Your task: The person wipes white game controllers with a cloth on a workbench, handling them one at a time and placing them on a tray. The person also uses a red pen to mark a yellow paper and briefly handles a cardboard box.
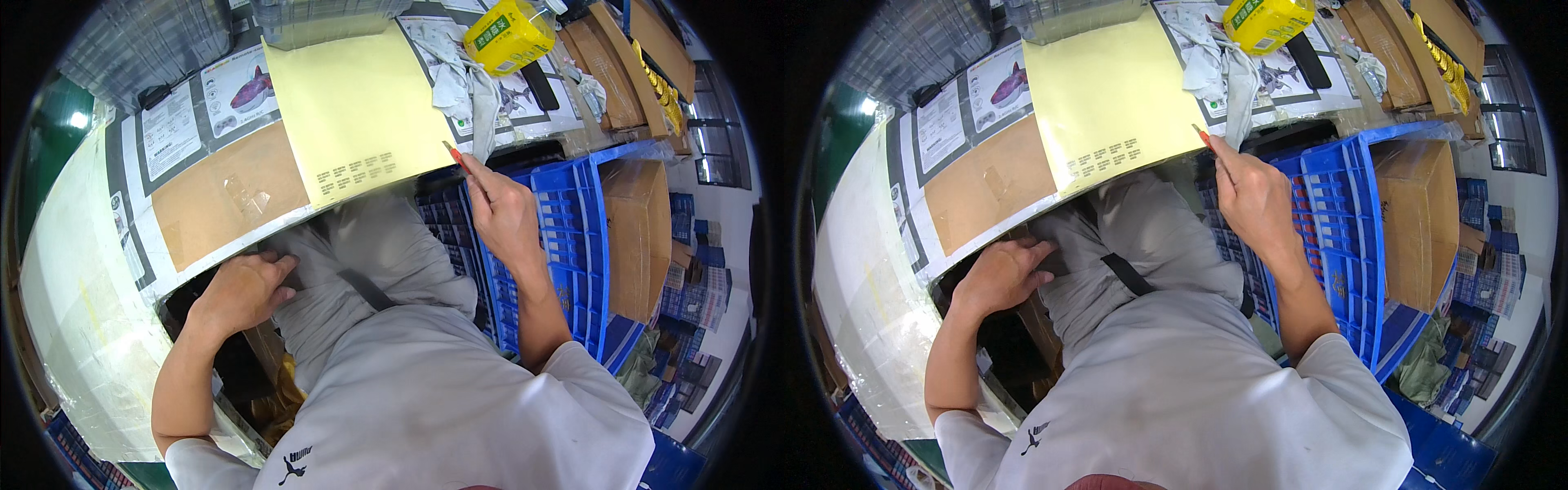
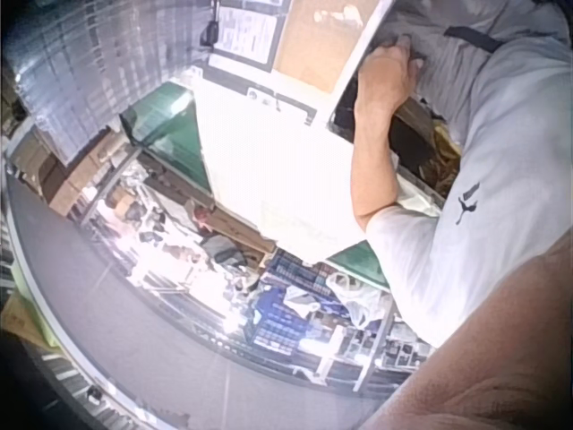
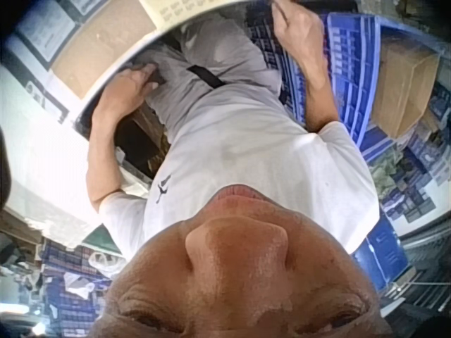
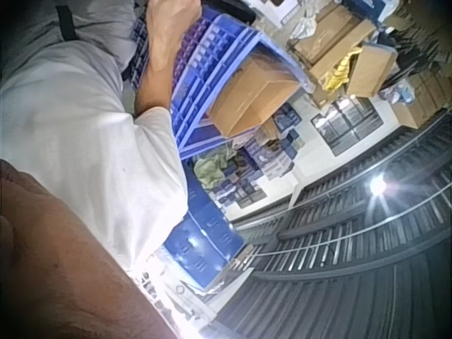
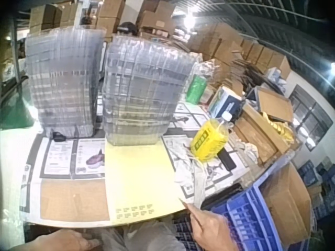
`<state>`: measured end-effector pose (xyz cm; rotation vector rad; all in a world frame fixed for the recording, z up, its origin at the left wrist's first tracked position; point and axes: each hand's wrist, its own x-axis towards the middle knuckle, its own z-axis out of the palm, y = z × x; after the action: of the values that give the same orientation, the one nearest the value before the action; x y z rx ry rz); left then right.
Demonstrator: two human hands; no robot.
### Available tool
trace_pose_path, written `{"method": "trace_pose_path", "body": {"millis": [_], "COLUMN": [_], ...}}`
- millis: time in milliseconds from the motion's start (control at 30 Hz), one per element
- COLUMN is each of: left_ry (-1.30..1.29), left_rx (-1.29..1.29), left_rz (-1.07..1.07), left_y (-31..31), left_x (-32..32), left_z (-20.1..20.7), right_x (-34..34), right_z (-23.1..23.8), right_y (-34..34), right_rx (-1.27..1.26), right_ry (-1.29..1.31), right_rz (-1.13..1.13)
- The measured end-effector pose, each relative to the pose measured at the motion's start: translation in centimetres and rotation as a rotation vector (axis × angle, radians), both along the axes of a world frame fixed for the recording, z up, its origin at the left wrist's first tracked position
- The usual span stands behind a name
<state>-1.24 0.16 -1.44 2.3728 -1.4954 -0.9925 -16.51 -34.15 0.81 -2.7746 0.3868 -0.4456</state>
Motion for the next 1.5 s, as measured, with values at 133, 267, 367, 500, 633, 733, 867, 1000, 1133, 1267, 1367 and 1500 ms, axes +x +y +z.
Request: {"method": "trace_pose_path", "body": {"millis": [133,267,367,500,633,733,867,1000,1133,1267,1367,1500], "left_ry": [0.001,0.009,0.014,0.008,-0.01,-0.006,-0.002,-0.009,-0.012,-0.022,-0.002,0.022], "left_rx": [0.005,0.015,0.052,0.029,-0.032,-0.014,-0.01,0.019,0.016,0.0,0.018,0.045], "left_rz": [-0.01,-0.013,-0.017,-0.003,-0.004,-0.01,-0.025,-0.025,-0.031,-0.029,-0.045,-0.032], "left_y": [0.0,-0.1,-0.1,0.1,0.4,0.4,0.2,0.1,0.1,0.0,-0.1,0.3], "left_x": [0.0,0.1,0.1,0.1,0.0,0.0,0.0,0.0,0.0,-0.2,0.0,0.3], "left_z": [0.0,0.1,0.1,-0.2,-0.7,-0.8,-0.6,-0.4,-0.3,-0.2,-0.4,-1.1], "right_x": [0.0,0.4,1.0,2.5,3.4,3.4,3.4,3.7,3.3,2.6,2.9,4.9], "right_z": [0.0,0.8,1.5,1.1,-0.2,-0.8,-1.1,-1.4,-1.1,-0.1,0.5,1.5], "right_y": [0.1,-0.1,-0.4,-0.6,-0.4,-0.3,-0.5,-0.4,-0.4,-0.7,-0.9,0.1], "right_rx": [-0.012,0.161,0.219,0.223,0.322,0.466,0.761,0.723,0.784,0.97,0.856,0.648], "right_ry": [-0.021,-0.152,-0.102,-0.059,0.006,0.003,0.037,-0.046,-0.03,0.028,0.001,-0.02], "right_rz": [0.009,0.004,-0.169,-0.15,-0.211,-0.253,-0.282,-0.319,-0.313,-0.345,-0.285,-0.12]}}
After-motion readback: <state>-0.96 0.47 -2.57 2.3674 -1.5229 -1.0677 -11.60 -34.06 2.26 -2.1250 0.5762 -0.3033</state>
